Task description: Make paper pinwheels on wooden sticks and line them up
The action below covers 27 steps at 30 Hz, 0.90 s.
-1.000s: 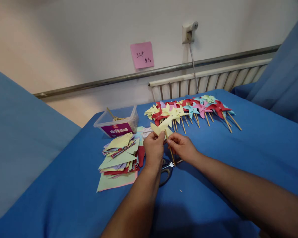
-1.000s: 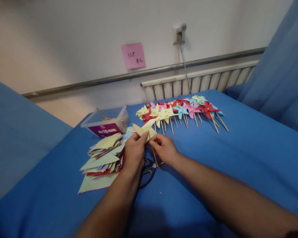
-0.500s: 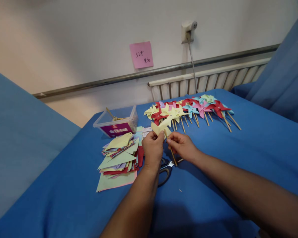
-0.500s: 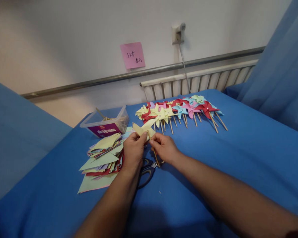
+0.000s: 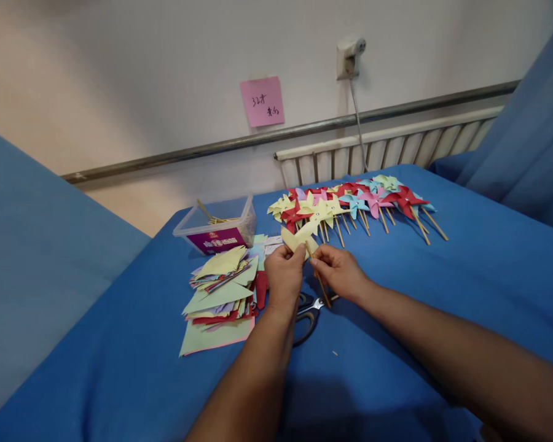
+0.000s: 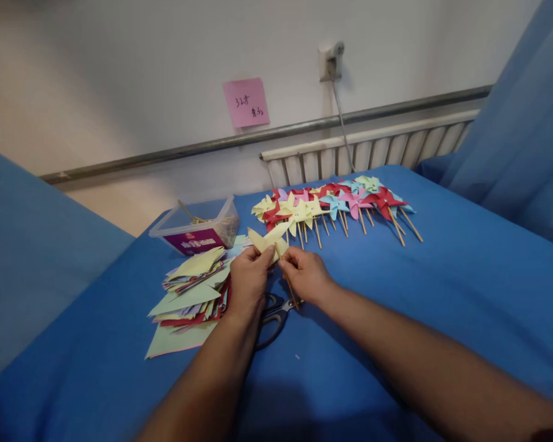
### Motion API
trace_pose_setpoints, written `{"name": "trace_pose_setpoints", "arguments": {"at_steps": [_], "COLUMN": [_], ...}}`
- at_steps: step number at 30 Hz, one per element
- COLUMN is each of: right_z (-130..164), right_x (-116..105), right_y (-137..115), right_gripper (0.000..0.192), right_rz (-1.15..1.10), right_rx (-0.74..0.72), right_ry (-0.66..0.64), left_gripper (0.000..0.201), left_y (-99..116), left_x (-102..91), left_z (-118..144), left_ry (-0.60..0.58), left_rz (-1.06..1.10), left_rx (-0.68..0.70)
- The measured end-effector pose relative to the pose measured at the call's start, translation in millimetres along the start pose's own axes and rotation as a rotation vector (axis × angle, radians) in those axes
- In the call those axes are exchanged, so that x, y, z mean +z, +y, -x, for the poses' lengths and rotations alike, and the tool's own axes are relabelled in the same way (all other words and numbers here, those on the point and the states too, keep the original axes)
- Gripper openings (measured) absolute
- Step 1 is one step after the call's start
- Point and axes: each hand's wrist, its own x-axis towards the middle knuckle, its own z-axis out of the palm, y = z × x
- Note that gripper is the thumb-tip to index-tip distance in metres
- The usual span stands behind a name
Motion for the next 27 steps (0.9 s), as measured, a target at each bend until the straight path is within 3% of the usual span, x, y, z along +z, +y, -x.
{"name": "trace_pose_setpoints", "arguments": {"at_steps": [5, 11, 17, 27], "right_z": [5, 11, 11, 14], "right_x": [-2, -6, -9, -6], "right_y": [-9, -16, -19, -25], "right_gripper": [0.012, 0.040, 0.037, 0.046], "right_rz": [0.170, 0.375, 0.564, 1.034], "right_rx": [-0.045, -0.238, -0.415, -0.328], "right_ry": [0.071, 0.096, 0.118, 0.037], "left_gripper": [0.029, 0.031, 0.034, 0.031], "left_y": [1, 5, 4, 2], "left_x": [1.1, 1.5, 1.3, 3.3], "left_z": [1, 3, 4, 3], "left_ry": [0.013, -0.005, 0.021, 0.059], "left_rz": [0.043, 0.123, 0.161, 0.098], "left_rx": [-0.022, -0.042, -0.050, -0.078]}}
